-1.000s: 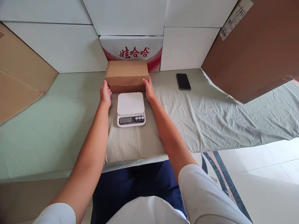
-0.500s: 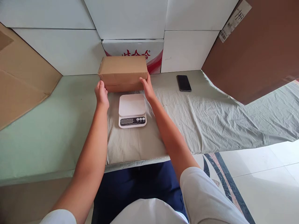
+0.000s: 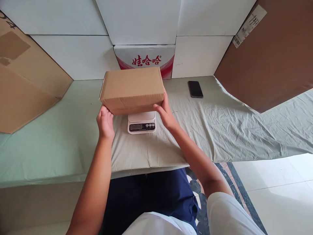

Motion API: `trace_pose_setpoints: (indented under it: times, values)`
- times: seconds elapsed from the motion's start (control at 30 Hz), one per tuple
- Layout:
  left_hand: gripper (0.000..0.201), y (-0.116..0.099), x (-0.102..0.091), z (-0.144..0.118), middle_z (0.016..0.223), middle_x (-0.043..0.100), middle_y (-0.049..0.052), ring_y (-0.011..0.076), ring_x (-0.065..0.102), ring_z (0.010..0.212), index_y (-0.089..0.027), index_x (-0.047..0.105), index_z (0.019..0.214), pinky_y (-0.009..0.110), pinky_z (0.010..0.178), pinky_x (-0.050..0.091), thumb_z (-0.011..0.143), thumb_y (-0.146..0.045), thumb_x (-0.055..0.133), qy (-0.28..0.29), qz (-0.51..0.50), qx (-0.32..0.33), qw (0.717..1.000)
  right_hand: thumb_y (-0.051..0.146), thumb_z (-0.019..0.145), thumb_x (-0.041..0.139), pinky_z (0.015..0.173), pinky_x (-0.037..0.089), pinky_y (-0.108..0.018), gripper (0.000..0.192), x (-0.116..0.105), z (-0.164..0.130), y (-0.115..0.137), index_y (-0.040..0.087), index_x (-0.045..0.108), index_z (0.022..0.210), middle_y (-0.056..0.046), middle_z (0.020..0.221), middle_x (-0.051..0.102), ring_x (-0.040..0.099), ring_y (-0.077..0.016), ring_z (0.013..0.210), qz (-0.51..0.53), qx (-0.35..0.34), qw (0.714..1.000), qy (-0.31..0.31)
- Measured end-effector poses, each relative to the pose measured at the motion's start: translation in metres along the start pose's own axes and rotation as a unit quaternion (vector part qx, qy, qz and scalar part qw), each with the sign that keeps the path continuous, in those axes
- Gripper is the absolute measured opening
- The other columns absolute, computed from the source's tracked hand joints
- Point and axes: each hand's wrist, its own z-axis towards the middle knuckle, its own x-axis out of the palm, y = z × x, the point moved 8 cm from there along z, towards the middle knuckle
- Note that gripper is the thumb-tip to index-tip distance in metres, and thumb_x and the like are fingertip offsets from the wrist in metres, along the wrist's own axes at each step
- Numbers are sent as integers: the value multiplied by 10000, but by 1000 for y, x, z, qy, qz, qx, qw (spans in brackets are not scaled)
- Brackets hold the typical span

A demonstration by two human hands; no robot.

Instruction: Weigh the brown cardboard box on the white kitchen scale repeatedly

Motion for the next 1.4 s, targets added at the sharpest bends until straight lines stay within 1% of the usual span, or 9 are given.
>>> trace_pose_setpoints:
  times: [0.1, 0.23, 0.33, 0.47, 0.63, 0.8, 1.0, 1.23, 1.4]
  values:
    - [801, -13, -1, -22, 1592, 702, 156, 387, 590, 1593, -253, 697, 1578, 493, 1327, 483, 1050, -831, 528, 13, -19, 1, 1000, 718, 868, 718, 1537, 195, -584, 927, 1, -32, -7, 445, 410, 1699, 41, 1835, 443, 278, -366, 1784, 35, 12, 999, -14]
    - [782, -11, 3, -28, 1650, 665, 148, 393, 528, 1651, -270, 679, 1602, 526, 1389, 406, 1047, -808, 558, 39, -31, -7, 999, 687, 869, 717, 1541, 180, -610, 879, -2, -45, -18, 457, 454, 1675, 59, 1824, 462, 301, -370, 1774, 69, 14, 997, -36]
    - [800, -4, 5, -26, 1673, 646, 147, 394, 489, 1682, -271, 674, 1602, 537, 1424, 348, 1025, -817, 586, 37, -37, -9, 999, 678, 888, 707, 1547, 136, -621, 835, -4, -44, -19, 468, 474, 1662, 76, 1841, 438, 297, -364, 1780, 78, 4, 996, -42]
    - [814, 4, 7, -25, 1653, 659, 148, 389, 529, 1652, -274, 678, 1589, 521, 1389, 412, 1007, -836, 590, 38, -46, -13, 998, 691, 893, 702, 1544, 150, -623, 819, -5, -41, -20, 479, 482, 1653, 96, 1869, 392, 262, -352, 1801, 79, 4, 996, -40]
    - [779, 13, 8, -23, 1616, 682, 145, 381, 550, 1630, -277, 695, 1563, 493, 1346, 458, 1007, -816, 613, 34, -57, -15, 998, 744, 847, 708, 1540, 165, -626, 849, -5, -38, -25, 441, 515, 1616, 59, 1851, 426, 253, -359, 1804, 88, 14, 995, -52]
    - [764, 17, 9, -21, 1632, 669, 144, 385, 530, 1645, -275, 685, 1565, 502, 1361, 431, 1013, -799, 614, 32, -59, -12, 998, 767, 777, 739, 1538, 159, -614, 932, -4, -35, -30, 410, 515, 1608, 21, 1818, 472, 230, -362, 1809, 105, 22, 992, -66]
    - [767, 15, 7, -24, 1625, 671, 156, 398, 530, 1643, -268, 675, 1568, 526, 1366, 422, 1021, -800, 596, 35, -38, -9, 999, 758, 784, 734, 1533, 169, -594, 953, -4, -36, -36, 419, 472, 1635, 23, 1845, 427, 235, -352, 1808, 97, 20, 993, -58]
    - [844, 16, 5, -23, 1612, 685, 156, 394, 557, 1622, -270, 687, 1563, 509, 1346, 463, 972, -866, 595, 25, -18, -26, 999, 891, 743, 670, 1522, 201, -587, 1134, -5, -35, -43, 432, 326, 1722, 13, 1881, 353, 279, -367, 1776, 33, 37, 998, -48]
    - [827, 14, 9, -20, 1611, 686, 154, 384, 577, 1602, -269, 684, 1565, 498, 1343, 467, 986, -851, 580, 33, -21, -22, 999, 895, 734, 672, 1519, 202, -588, 1149, -7, -33, -43, 441, 309, 1724, 11, 1867, 369, 259, -365, 1785, 40, 40, 997, -55]
